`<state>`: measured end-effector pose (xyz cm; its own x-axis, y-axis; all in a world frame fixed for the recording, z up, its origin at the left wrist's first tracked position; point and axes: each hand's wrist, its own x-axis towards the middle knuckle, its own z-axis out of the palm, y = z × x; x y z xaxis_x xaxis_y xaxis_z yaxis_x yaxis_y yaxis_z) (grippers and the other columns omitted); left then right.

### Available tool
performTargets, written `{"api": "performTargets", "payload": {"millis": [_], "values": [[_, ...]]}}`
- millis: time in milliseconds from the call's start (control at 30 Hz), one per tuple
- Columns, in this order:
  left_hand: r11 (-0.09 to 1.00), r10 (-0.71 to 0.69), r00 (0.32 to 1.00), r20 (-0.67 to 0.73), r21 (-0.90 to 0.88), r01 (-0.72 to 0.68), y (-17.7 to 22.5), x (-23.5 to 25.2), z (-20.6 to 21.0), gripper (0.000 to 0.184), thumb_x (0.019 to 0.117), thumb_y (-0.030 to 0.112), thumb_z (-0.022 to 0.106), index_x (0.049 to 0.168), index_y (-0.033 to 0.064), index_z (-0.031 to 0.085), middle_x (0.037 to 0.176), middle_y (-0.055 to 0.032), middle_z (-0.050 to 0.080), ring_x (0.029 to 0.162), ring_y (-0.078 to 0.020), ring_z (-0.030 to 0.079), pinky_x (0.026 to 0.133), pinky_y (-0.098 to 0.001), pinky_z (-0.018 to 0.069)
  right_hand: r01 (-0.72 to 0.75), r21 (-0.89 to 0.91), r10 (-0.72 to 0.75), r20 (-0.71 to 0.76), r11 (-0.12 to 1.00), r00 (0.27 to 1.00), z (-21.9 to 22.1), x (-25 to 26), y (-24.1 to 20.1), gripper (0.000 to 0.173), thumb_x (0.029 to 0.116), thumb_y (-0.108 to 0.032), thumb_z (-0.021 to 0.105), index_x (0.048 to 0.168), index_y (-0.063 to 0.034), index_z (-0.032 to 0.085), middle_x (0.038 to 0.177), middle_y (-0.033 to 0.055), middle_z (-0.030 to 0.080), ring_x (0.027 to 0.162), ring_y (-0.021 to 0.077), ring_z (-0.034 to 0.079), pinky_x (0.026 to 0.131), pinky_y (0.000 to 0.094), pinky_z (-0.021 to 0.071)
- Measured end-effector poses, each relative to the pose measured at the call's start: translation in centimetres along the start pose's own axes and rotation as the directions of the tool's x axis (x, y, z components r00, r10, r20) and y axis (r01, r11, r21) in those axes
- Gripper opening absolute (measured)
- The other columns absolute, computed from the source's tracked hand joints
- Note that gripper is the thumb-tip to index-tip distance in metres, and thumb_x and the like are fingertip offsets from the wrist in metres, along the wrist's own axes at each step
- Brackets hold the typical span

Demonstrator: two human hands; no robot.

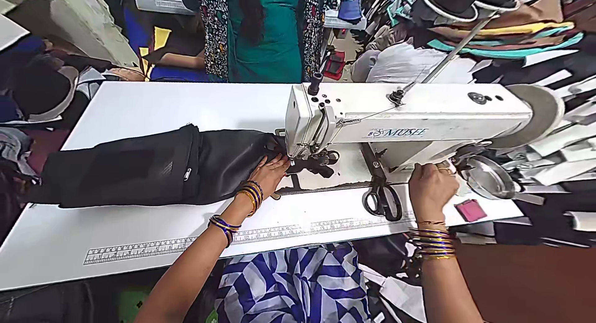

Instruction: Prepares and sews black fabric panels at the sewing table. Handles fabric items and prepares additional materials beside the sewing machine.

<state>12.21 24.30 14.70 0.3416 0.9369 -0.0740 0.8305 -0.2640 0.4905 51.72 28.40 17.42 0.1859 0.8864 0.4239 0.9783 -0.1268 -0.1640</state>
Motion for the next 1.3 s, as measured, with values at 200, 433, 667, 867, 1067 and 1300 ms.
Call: {"api": "performTargets", "payload": {"millis": [200,433,667,867,1067,1300], "values": [[0.998,0.046,0.998,0.042,-0.048,-0.044,-0.7,-0.8,-0.1,0.044,0.1112,0.018,0.037,0.152,0.0076,0.049,0.164,-0.0096,0.038,0.157,-0.0249,0.023,0.125,-0.0572,0.0075,0.003,0.027,-0.003,-0.008,1.000,1.000,1.1,-0.7,0.2,0.033,0.1032,-0.014,0.054,0.096,0.0163,0.065,0.106,0.0396,0.063,0.107,0.0584,0.061,0.085,0.0705,0.0452],[0.993,0.089,0.995,0.039,-0.079,-0.086,-1.4,-1.1,-0.4,0.043,0.1111,0.021,0.038,0.150,0.0106,0.053,0.162,-0.0079,0.041,0.156,-0.0249,0.025,0.126,-0.0547,0.0094,0.195,0.181,-0.195,-0.016,0.964,0.981,-3.2,-1.7,0.5,0.026,0.1001,-0.008,0.056,0.100,0.0137,0.071,0.098,0.0372,0.068,0.094,0.0566,0.067,0.083,0.0725,0.0461],[0.995,-0.055,0.998,0.003,-0.078,0.055,-0.1,0.0,-0.1,0.046,0.1109,0.017,0.039,0.156,0.0098,0.043,0.166,-0.0099,0.033,0.158,-0.0287,0.018,0.125,-0.0589,0.0051,0.152,0.205,-0.202,0.251,0.967,0.947,-3.6,-9.5,-2.2,0.041,0.0925,-0.020,0.073,0.115,0.0135,0.068,0.103,0.0377,0.067,0.101,0.0567,0.065,0.089,0.0699,0.0469],[0.978,-0.195,0.979,-0.066,-0.091,0.188,1.4,0.6,0.3,0.046,0.1108,0.019,0.039,0.155,0.0087,0.043,0.166,-0.0106,0.033,0.157,-0.0304,0.019,0.125,-0.0608,0.0071,0.066,0.051,-0.082,0.456,0.997,0.886,-3.5,-7.2,-4.0,0.046,0.0952,-0.034,0.070,0.099,0.0122,0.068,0.097,0.0356,0.067,0.098,0.0544,0.065,0.083,0.0700,0.0459],[0.960,-0.279,0.955,-0.099,-0.052,0.275,1.7,1.4,0.3,0.049,0.1110,0.024,0.039,0.159,0.0108,0.037,0.168,-0.0062,0.029,0.158,-0.0350,0.011,0.125,-0.0598,0.0070,-0.552,0.628,0.080,0.617,0.549,0.783,-3.7,-7.7,-3.8,0.016,0.1023,-0.003,0.048,0.091,-0.0026,0.060,0.063,-0.0019,0.060,0.050,0.0049,0.057,0.048,0.0207,0.0495],[0.920,-0.384,0.917,-0.103,-0.120,0.372,1.4,1.2,-0.4,0.053,0.1113,0.029,0.038,0.160,0.0092,0.033,0.170,-0.0179,0.019,0.157,-0.0399,0.013,0.126,-0.0563,0.0133,-0.744,0.663,-0.317,0.726,0.087,0.610,-9.1,-20.2,-4.7,0.049,0.0801,-0.070,0.070,0.081,-0.0216,0.066,0.061,-0.0115,0.058,0.042,-0.0029,0.049,0.037,0.0142,0.0405]]}}
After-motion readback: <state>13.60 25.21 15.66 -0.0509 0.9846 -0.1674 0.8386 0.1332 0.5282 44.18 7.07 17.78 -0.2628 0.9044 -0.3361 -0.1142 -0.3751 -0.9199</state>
